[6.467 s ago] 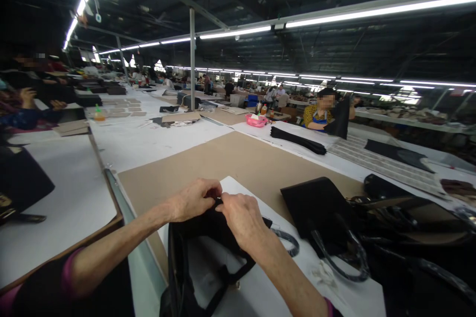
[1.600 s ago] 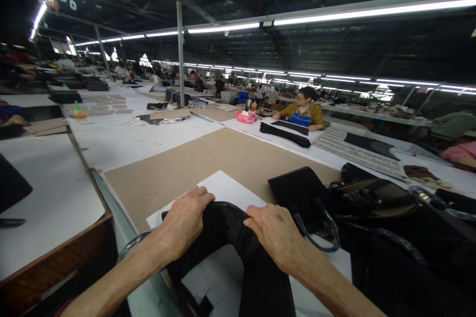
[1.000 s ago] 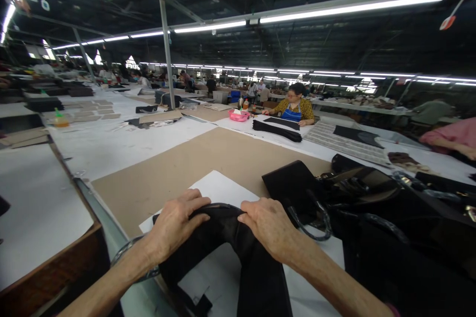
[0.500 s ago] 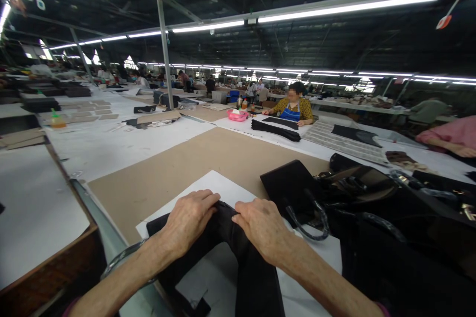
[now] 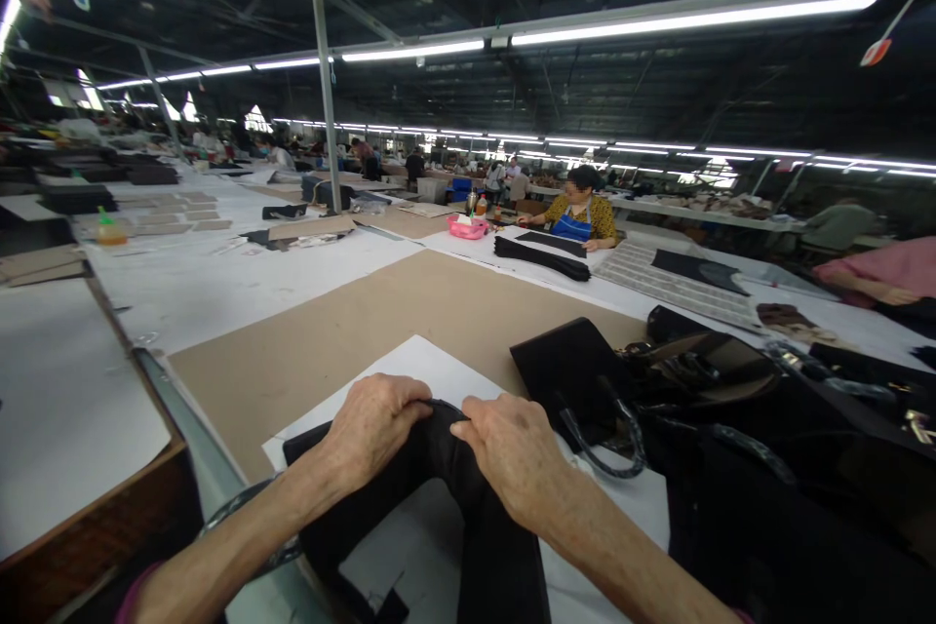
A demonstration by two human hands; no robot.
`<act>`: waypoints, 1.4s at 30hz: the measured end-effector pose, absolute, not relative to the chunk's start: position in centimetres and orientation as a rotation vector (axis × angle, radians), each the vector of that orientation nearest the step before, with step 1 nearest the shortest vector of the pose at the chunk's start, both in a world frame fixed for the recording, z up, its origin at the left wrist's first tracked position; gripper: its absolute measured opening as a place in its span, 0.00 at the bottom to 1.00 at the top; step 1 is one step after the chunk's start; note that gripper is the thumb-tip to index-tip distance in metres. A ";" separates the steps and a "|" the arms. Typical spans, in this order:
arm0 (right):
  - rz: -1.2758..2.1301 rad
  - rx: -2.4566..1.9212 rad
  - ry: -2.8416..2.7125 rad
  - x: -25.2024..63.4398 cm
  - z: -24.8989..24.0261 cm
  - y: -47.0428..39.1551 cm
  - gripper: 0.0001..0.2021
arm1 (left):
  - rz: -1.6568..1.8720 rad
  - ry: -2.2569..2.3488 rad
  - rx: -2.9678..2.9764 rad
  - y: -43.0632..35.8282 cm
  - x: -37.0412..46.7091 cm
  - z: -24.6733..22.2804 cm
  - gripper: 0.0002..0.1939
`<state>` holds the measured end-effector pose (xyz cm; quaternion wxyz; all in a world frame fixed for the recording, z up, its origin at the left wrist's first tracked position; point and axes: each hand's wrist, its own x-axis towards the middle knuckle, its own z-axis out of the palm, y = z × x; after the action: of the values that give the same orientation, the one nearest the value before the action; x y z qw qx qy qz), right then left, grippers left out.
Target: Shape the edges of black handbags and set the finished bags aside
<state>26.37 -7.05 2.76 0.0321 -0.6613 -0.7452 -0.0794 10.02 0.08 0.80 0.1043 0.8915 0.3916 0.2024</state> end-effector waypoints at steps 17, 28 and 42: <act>-0.278 -2.066 -2.355 24.2 3.8 -5.5 0.14 | 0.564 1.176 2.588 0.1 10.2 0.9 0.10; -0.319 -1.829 -2.411 24.1 3.3 -5.0 0.05 | 0.485 1.101 2.477 -0.2 9.2 2.0 0.10; -0.193 -1.824 -2.469 22.7 4.5 -3.8 0.13 | 0.496 1.235 2.271 -0.7 4.1 2.0 0.11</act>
<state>22.75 -3.79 4.52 0.0329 -0.5927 -0.8023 -0.0626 4.08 -0.74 2.00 0.2518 0.8349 0.4541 0.1824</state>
